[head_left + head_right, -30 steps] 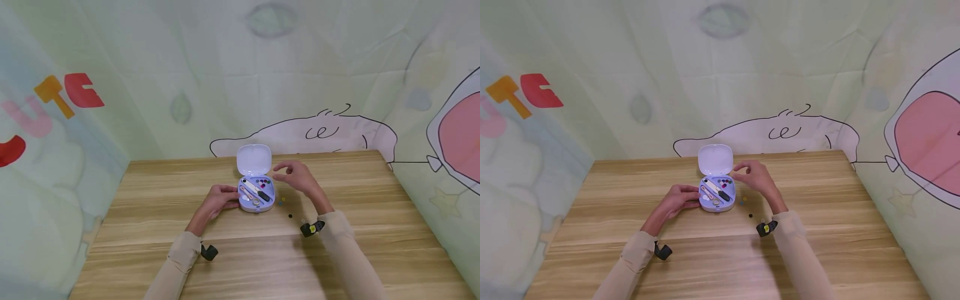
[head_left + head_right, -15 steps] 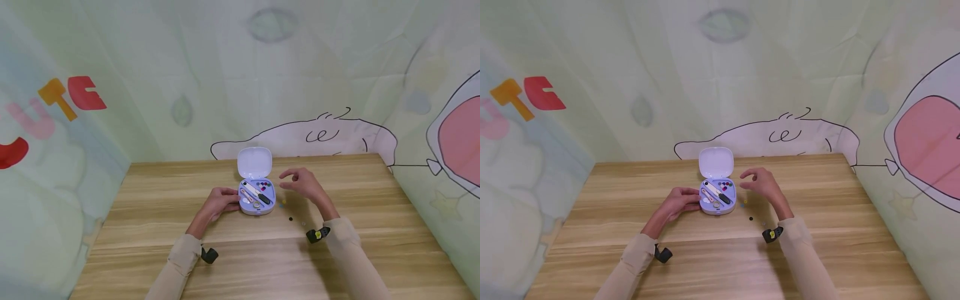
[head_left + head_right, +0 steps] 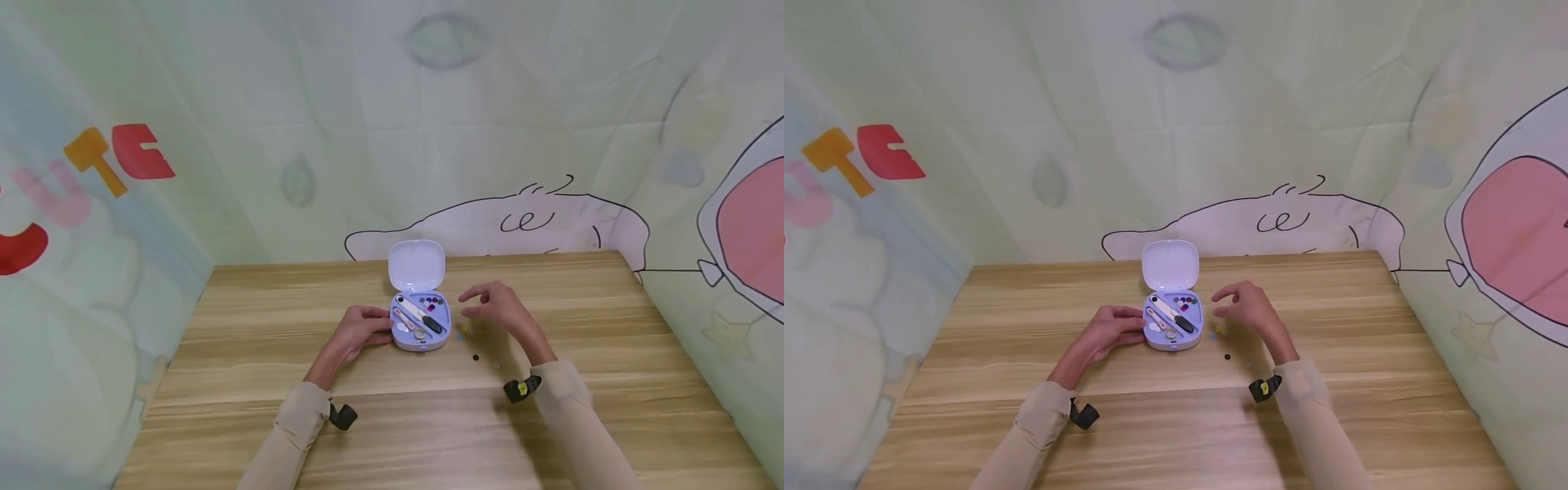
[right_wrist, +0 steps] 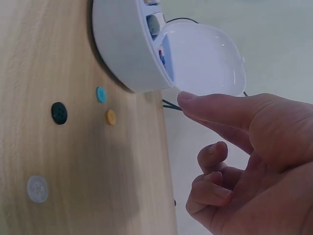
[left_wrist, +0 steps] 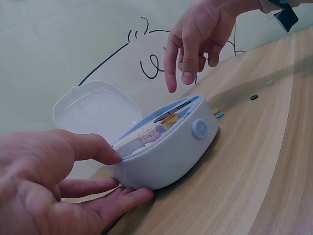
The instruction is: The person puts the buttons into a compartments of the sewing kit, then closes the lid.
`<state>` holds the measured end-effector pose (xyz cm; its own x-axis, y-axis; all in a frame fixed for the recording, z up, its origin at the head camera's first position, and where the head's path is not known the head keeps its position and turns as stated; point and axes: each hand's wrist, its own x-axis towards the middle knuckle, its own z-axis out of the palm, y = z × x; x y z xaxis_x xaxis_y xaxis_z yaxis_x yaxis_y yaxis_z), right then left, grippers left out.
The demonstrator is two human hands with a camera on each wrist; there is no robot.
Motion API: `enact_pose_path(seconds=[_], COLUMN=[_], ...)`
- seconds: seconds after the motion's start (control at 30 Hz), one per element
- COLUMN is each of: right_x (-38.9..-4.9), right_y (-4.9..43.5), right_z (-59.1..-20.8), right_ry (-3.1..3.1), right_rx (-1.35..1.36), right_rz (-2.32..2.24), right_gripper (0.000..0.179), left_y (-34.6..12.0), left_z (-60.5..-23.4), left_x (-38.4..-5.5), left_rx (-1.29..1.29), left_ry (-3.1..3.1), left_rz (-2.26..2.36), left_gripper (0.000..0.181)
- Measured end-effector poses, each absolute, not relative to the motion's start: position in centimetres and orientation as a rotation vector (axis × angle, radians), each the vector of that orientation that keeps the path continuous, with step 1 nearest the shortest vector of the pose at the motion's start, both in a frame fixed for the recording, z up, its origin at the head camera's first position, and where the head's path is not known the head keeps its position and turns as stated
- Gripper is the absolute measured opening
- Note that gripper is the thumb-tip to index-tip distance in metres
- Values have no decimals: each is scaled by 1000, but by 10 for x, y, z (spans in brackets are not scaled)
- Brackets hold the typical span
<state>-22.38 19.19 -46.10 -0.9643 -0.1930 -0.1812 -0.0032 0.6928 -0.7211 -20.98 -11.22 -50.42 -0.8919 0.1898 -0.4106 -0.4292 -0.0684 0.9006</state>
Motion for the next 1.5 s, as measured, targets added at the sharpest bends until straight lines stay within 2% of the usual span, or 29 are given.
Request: enact_pose_path(seconds=[0.3, 1.5], right_x=[-219, -208], right_y=[193, 195], right_z=[-473, -497], right_ry=[2658, 2661], right_rx=[-154, -134], right_rz=[-1083, -1060], right_gripper=[17, 11], left_y=[-113, -110], left_z=[-504, -504], left_x=[-209, -208], left_rx=[-249, -235], left_ry=[1802, 1803], left_rz=[2007, 2029], left_gripper=[35, 31])
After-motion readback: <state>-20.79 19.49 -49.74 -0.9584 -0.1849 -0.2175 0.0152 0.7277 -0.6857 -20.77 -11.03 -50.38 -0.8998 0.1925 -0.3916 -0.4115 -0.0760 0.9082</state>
